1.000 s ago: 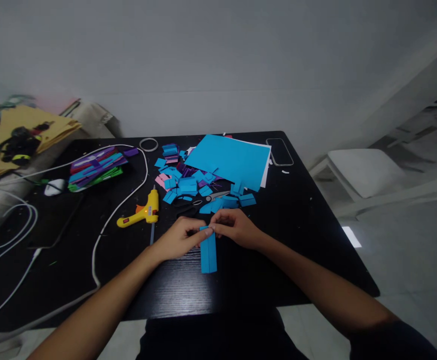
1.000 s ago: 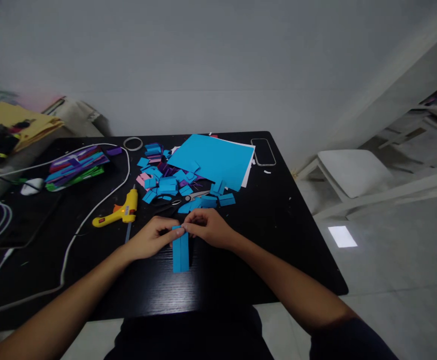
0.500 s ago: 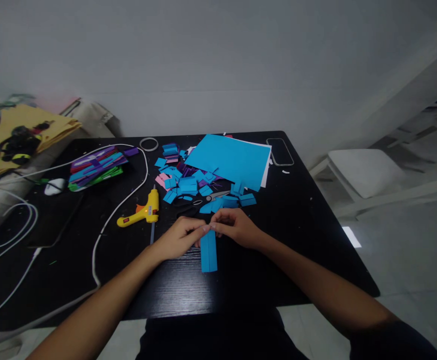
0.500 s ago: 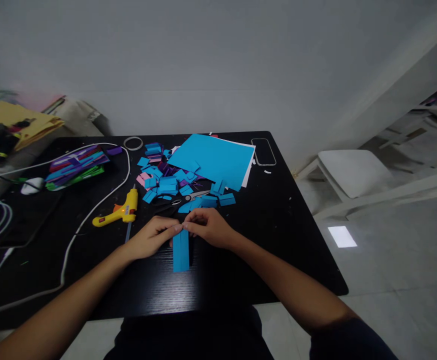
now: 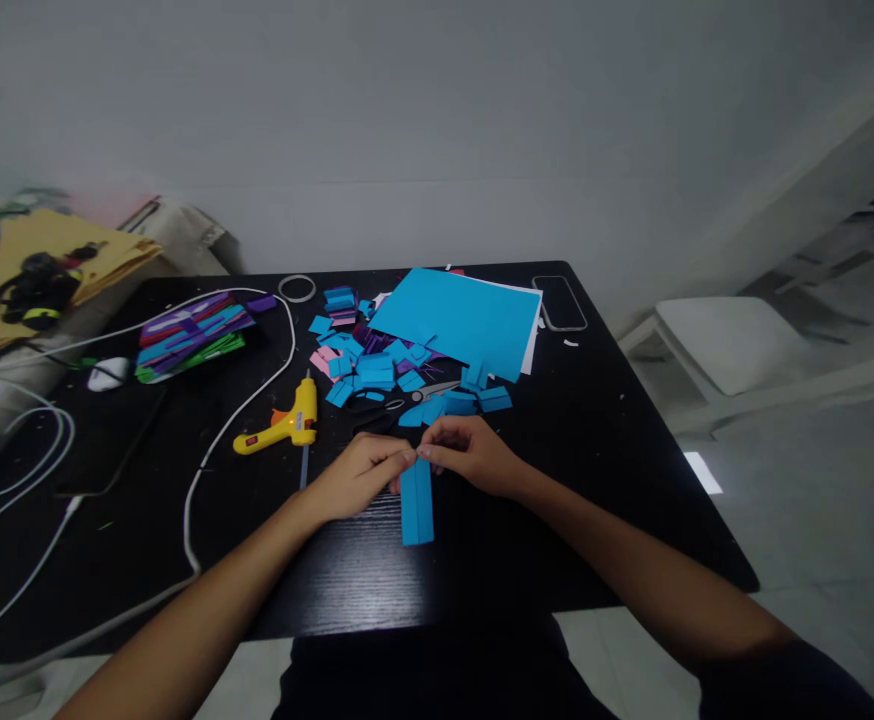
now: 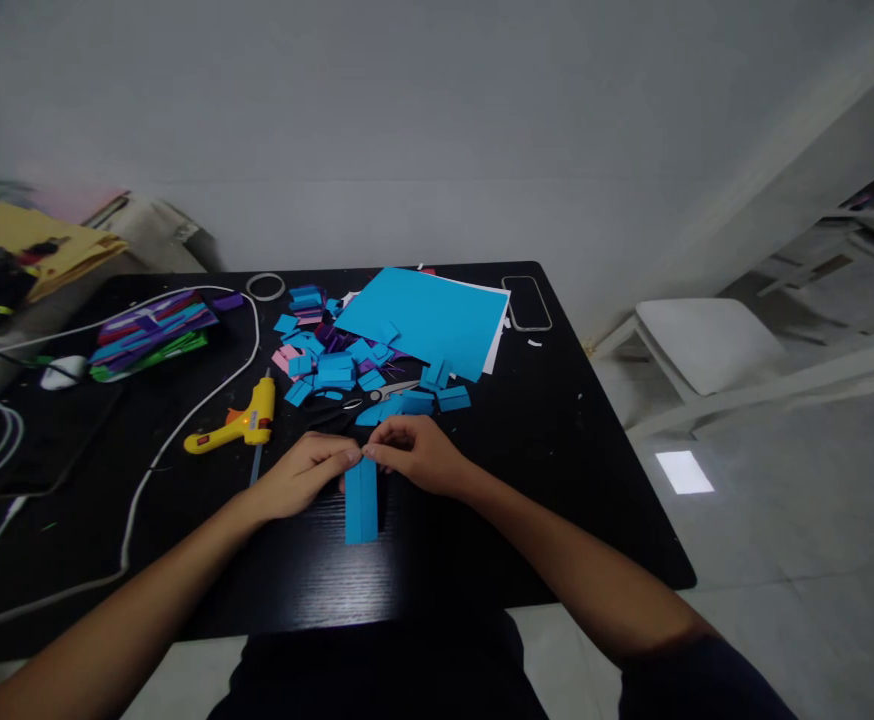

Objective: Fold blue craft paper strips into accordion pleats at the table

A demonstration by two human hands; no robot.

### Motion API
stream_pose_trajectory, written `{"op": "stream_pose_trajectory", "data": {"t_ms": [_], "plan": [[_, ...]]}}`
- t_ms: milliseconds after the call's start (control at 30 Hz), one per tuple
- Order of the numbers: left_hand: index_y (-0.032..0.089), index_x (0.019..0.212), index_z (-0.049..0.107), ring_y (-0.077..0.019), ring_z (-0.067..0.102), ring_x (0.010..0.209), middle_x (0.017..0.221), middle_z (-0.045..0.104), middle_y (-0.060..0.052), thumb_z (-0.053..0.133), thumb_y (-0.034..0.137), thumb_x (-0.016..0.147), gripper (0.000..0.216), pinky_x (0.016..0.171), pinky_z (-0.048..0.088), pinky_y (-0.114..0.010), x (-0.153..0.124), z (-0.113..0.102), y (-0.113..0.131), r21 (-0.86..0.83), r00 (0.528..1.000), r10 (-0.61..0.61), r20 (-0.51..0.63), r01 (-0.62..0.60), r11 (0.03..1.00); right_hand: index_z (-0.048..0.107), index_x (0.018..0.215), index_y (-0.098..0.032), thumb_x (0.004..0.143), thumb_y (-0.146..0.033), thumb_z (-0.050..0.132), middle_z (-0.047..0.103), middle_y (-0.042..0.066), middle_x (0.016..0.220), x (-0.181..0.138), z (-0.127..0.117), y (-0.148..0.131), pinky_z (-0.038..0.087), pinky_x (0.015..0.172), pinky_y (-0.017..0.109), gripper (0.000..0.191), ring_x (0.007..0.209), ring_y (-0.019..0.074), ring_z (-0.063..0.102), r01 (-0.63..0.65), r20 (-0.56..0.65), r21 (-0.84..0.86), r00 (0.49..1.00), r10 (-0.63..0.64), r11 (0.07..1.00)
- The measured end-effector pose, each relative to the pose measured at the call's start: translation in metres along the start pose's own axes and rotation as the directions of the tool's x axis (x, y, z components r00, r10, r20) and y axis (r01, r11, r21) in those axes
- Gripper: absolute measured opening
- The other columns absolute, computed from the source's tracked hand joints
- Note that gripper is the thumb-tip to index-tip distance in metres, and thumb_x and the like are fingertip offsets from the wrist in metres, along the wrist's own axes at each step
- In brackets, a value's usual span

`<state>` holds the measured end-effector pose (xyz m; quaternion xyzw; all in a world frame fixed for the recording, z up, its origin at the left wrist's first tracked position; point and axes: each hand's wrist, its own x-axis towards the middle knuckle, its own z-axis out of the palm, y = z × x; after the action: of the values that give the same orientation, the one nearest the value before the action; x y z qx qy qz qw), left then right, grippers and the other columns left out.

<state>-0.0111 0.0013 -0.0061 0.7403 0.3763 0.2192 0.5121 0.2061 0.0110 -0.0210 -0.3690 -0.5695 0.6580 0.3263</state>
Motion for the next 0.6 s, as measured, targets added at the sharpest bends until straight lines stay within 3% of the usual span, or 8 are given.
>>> {"op": "stream_pose_trajectory", "data": {"t_ms": [600], "plan": [[0.016,0.067,0.060,-0.0115,0.056,0.061,0.063,0.061,0.001,0.048,0.027,0.101,0.037,0.065,0.042,-0.023,0.0002,-0.0012,-0.0028,0.046,0.994,0.064,-0.093,-0.060,0.997,0.068,0.081,-0.016,0.080,-0.042,0.079,0.067,-0.001,0.070,-0.0001,0.0000,-0.0008,0.052,0.065,0.028,0.028,0.063,0.0127,0.062,-0.016,-0.003,0.020,1.000,0.016,1.000]]}}
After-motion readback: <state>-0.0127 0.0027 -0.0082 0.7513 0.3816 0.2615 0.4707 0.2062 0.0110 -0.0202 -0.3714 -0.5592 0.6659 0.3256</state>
